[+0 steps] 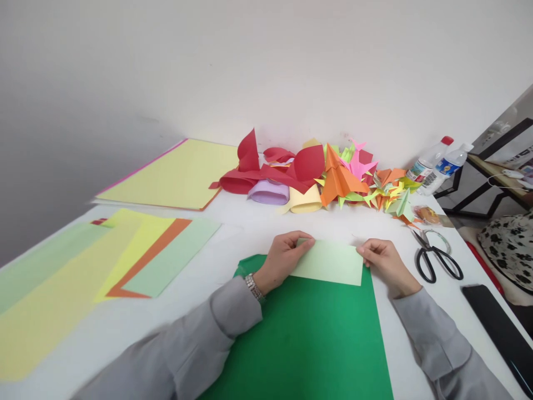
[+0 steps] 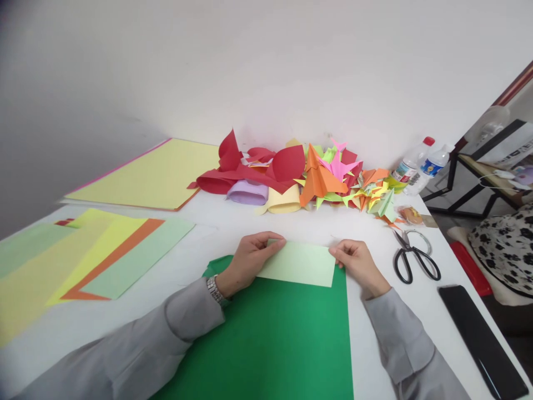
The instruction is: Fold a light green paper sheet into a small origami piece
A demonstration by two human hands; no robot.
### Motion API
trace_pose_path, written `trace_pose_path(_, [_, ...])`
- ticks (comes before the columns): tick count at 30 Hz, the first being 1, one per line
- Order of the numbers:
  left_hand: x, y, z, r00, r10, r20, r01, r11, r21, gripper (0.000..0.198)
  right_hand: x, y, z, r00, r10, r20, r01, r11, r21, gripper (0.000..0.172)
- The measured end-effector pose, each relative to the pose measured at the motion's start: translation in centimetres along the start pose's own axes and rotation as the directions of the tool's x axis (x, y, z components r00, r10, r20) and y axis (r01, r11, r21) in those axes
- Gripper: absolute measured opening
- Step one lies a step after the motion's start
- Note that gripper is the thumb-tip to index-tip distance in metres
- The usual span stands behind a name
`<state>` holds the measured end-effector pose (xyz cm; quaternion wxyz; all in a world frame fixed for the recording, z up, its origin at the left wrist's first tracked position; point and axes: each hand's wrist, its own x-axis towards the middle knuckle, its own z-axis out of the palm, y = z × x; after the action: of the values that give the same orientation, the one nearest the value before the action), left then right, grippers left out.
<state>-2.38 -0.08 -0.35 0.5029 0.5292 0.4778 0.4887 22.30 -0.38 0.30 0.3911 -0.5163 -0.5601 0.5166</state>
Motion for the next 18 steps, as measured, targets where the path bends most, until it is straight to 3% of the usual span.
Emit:
trace_pose_path(4, [-0.1,0.1,0.0,0.997,0.013,0.082,-0.014,1.0,0.013,0.025,0.0,-0.3,-0.2,0.996,-0.042,-0.082,0.047,0.997,0.054,0.041])
trace_pose_path(6, [-0.2,0.1,0.1,0.987,0.031,0.161,-0.035,0.999,0.022,0.024,-0.3,-0.7,0.1,0.993,-0.081,-0.09,0.084,0.996,0.031,0.036])
trace_pose_path(10, [-0.5,0.0,0.3,0.955,0.101,0.278,-0.13,0.988,0.087,0.02,-1.1,-1.1,1.2,0.988,-0.07,0.139,0.088,0.987,-0.134,0.023])
trace_pose_path(14, [-0.7,-0.2,0.6,0.947,0.198,0.253,-0.24,0.96,0.145,0.015,-1.6,-1.0,2.2,0.971,-0.095,0.22,0.163,0.936,-0.312,0.023])
trace_pose_path(16, [-0.8,-0.3,0.7,0.907,0.365,0.211,-0.404,0.895,0.191,0.013,-1.8,-0.9,2.5,0.962,-0.145,0.233,0.223,0.906,-0.359,0.022])
trace_pose_path(18, [-1.0,-0.4,0.8,0.809,0.553,0.201,-0.588,0.757,0.283,0.013,-1.9,-0.9,2.9,0.941,-0.22,0.257,0.31,0.864,-0.396,0.02])
